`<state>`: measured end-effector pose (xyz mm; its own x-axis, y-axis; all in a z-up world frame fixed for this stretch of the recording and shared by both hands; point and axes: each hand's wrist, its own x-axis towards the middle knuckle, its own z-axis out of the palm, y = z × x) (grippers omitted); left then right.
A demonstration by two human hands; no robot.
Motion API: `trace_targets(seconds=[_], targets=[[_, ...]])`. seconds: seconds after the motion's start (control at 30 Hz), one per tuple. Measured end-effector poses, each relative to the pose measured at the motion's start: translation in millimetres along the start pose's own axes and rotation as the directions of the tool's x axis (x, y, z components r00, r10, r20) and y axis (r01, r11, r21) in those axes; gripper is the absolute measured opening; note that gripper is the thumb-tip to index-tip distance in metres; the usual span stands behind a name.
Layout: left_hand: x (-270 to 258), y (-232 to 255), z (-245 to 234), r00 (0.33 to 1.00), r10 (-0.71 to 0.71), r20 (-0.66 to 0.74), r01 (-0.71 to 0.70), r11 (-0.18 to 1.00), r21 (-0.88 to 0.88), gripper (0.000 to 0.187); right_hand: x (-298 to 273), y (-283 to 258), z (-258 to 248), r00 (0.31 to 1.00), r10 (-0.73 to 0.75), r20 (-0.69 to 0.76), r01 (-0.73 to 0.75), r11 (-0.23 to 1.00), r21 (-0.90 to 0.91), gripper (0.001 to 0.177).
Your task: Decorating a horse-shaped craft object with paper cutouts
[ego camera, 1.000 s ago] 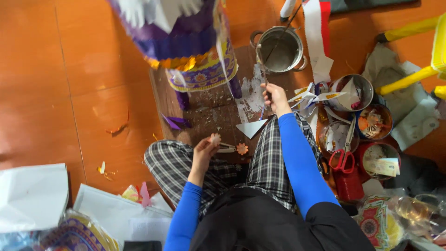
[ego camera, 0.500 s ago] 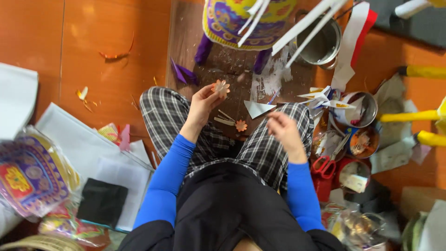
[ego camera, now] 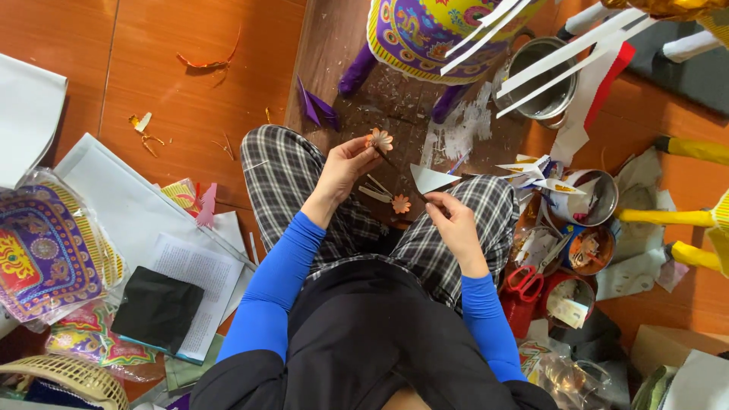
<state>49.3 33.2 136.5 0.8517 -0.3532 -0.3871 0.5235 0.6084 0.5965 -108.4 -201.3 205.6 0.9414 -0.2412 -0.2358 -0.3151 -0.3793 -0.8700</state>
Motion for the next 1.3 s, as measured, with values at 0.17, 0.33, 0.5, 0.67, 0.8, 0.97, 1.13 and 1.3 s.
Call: trace_targets(seconds=[0.17,0.33,0.5,0.67,0.8,0.97,1.13,1.3], targets=[[-2,2,6,1.000,-0.016,0.005,0.016,1.000,0.006,0.034,2,4,1,0.999,-0.033,-0.030,0.033,0.999,-0.003,0.019],[3,-10,-6,0.999,-0.007,0.033,0.006,1.000,0.021,0.034,-3,-7,-8,0.980,-0.058,-0.190,0.068,0.997,0.045,0.021],[7,-15,-7,0.999,-0.001,0.038,0.001,1.000,0.012,0.035,-11,-2,-7,0.991,-0.083,-0.102,0.081,0.997,-0.021,0.020],[4,-14,-6,0.999,-0.007,0.054,0.005,0.999,0.034,0.034,-9,9,-22,0.973,-0.160,-0.164,0.136,0.979,-0.149,0.026],[-12,6,21,0.993,-0.023,0.117,0.019,0.999,0.033,0.034,32,-3,-89,0.894,-0.241,-0.378,0.121,0.942,-0.314,0.020],[-22,11,57,0.978,-0.035,0.203,0.031,0.999,0.023,0.031,134,88,-177,0.850,-0.321,-0.418,0.006,0.799,-0.601,0.020],[-34,20,90,0.966,0.016,0.258,-0.023,1.000,0.022,0.036,114,-54,-103,0.869,-0.224,-0.441,0.316,0.938,0.146,0.055],[-38,20,100,0.949,0.046,0.312,-0.083,0.991,0.105,0.037,48,-74,-25,0.527,-0.847,-0.067,0.613,0.433,-0.660,0.080]])
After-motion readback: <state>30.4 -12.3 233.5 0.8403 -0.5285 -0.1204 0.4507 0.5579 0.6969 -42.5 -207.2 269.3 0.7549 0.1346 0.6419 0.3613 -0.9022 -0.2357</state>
